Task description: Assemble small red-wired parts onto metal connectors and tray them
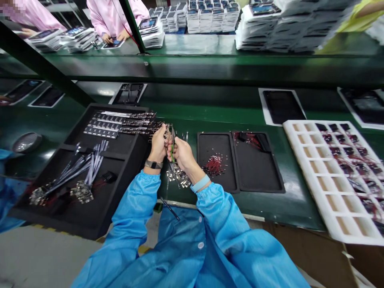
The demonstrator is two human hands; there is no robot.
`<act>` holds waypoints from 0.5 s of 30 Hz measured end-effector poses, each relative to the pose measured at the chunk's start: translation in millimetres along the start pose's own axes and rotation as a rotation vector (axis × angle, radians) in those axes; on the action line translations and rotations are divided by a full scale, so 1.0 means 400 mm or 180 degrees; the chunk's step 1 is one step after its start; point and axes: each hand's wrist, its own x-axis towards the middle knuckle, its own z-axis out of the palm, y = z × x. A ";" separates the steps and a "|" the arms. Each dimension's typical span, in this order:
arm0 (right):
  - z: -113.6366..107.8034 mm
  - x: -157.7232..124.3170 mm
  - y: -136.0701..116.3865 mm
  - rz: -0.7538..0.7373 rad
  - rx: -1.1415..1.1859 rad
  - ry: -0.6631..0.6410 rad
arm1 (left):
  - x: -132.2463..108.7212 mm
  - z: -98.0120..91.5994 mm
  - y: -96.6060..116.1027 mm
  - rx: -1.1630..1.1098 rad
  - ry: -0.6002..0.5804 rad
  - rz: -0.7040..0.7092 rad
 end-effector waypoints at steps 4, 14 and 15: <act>-0.023 -0.044 -0.062 -0.0256 -0.0179 0.0231 | 0.001 -0.009 0.026 -0.0005 -0.0188 0.0318; -0.287 -0.543 -0.405 -0.2714 -0.1342 0.2068 | -0.065 0.081 0.241 0.1095 -0.0395 0.1315; -0.334 -0.613 -0.427 -0.3078 -0.1489 0.2520 | -0.092 0.081 0.260 0.1151 -0.0308 0.1386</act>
